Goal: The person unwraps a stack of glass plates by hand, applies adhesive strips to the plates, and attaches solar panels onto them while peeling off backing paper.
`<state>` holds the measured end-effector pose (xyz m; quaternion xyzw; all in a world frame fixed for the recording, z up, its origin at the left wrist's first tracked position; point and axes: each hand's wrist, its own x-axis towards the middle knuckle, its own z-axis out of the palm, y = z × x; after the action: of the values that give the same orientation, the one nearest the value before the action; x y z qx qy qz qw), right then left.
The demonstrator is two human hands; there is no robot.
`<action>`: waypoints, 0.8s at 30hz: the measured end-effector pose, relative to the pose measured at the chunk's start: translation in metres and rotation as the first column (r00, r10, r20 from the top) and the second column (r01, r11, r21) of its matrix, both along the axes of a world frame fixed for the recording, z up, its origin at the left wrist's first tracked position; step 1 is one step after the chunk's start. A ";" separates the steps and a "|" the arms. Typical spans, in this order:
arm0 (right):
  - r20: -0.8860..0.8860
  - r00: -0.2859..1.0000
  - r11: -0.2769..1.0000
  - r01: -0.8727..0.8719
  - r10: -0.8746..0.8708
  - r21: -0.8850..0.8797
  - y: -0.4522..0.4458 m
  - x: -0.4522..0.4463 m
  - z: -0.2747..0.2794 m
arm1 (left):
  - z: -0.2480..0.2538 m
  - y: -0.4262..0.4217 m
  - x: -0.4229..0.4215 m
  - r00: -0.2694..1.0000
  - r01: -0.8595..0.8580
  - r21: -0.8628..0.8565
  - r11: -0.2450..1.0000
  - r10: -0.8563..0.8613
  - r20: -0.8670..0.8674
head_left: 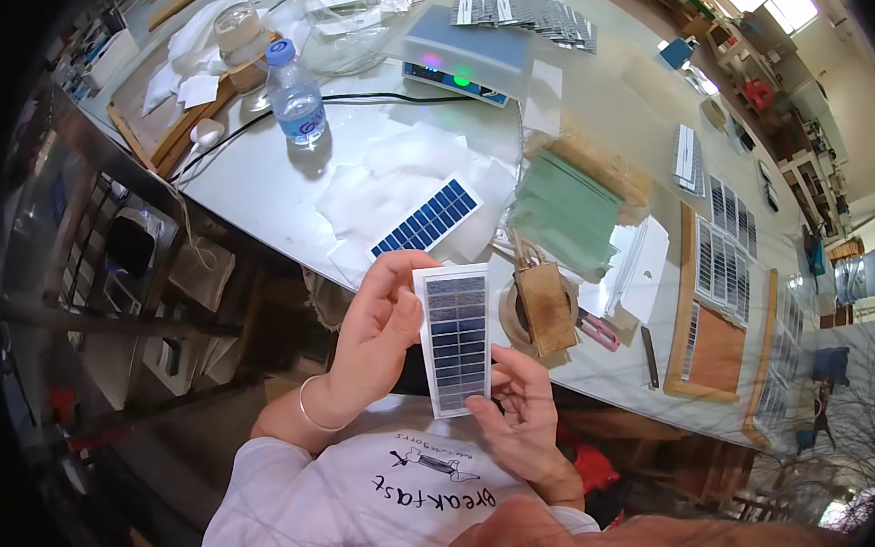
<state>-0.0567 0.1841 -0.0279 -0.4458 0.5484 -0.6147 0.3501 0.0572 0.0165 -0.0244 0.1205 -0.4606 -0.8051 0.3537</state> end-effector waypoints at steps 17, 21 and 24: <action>-0.042 0.997 0.996 0.058 -0.061 -0.074 0.010 0.000 -0.011 | 0.015 0.000 0.004 0.998 0.049 -0.095 0.994 -0.045 0.043; -0.037 0.997 0.992 0.064 -0.068 -0.106 0.011 0.000 -0.010 | 0.016 0.000 -0.003 0.999 0.039 -0.166 0.985 -0.033 0.042; -0.025 0.997 0.990 0.064 -0.067 -0.123 0.013 0.000 -0.010 | 0.018 0.000 -0.005 0.998 0.041 -0.209 0.977 -0.029 0.059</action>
<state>-0.0565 0.1969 -0.0378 -0.4569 0.5292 -0.6518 0.2938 0.0518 0.0163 -0.0064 0.0966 -0.5548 -0.7544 0.3373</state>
